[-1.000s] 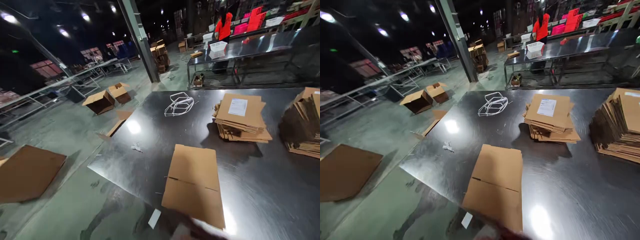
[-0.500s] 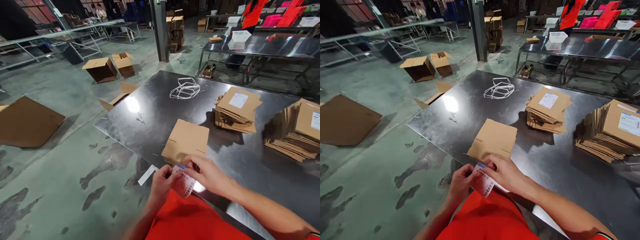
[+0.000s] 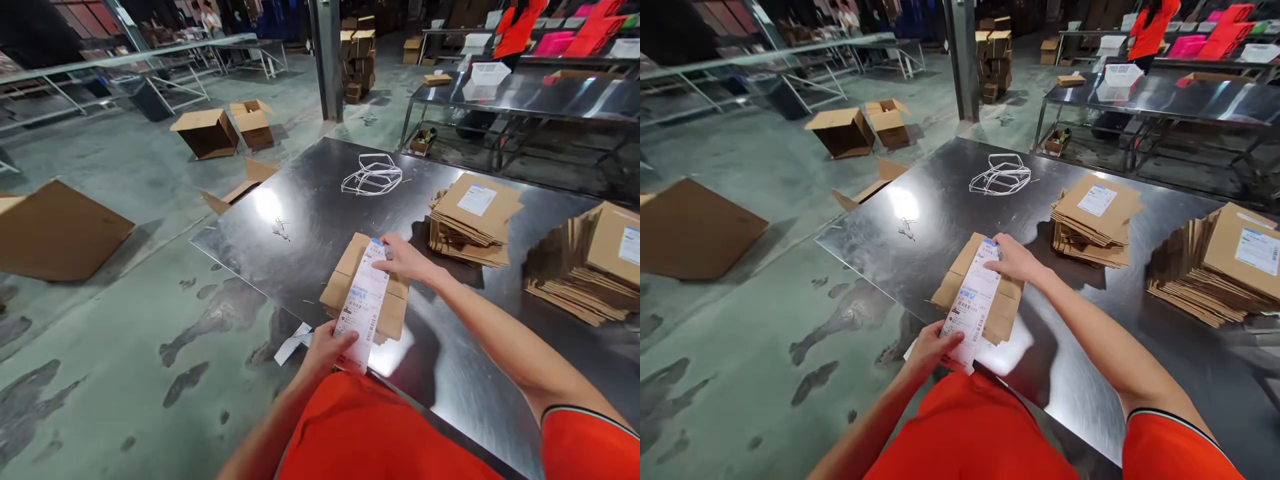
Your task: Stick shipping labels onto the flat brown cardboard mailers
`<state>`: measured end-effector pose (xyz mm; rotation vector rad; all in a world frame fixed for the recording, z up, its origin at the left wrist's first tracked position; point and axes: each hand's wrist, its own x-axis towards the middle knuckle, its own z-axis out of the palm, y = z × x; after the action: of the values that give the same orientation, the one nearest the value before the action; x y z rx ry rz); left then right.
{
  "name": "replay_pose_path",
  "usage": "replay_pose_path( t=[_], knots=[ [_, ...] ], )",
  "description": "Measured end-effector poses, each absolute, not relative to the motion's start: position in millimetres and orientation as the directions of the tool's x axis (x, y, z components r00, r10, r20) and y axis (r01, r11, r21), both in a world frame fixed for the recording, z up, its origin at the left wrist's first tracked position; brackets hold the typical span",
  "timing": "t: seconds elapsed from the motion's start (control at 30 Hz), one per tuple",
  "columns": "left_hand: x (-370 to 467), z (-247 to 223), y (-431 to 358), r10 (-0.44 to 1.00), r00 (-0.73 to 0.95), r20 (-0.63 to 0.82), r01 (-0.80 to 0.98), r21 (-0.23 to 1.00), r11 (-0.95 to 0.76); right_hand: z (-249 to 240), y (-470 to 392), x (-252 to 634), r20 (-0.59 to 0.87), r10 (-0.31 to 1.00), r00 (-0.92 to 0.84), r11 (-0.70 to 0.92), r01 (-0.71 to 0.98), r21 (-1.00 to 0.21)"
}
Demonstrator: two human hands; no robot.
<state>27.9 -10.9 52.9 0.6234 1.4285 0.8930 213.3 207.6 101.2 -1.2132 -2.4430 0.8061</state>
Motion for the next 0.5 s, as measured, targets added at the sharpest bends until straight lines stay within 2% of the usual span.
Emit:
replay_pose_path(
  t=[0.27, 0.4, 0.43, 0.5],
  knots=[
    [21, 27, -12, 0.79, -0.065, -0.61, -0.126, 0.79, 0.6, 86, 211, 203, -0.162, 0.785, -0.598, 0.507, 0.77, -0.387],
    [15, 23, -24, 0.782, -0.013, -0.623, -0.128, 0.777, 0.617, 89, 210, 201, -0.236, 0.821, -0.52, 0.458, 0.846, -0.272],
    [11, 23, -31, 0.778, -0.02, -0.628, -0.098, 0.776, 0.624, 89, 206, 200, -0.236, 0.843, -0.483, 0.434, 0.871, -0.232],
    [-3, 24, -48, 0.79, -0.106, -0.604, 0.002, 0.794, 0.608, 87, 196, 198, -0.142, 0.887, -0.439, 0.411, 0.892, -0.189]
  ],
)
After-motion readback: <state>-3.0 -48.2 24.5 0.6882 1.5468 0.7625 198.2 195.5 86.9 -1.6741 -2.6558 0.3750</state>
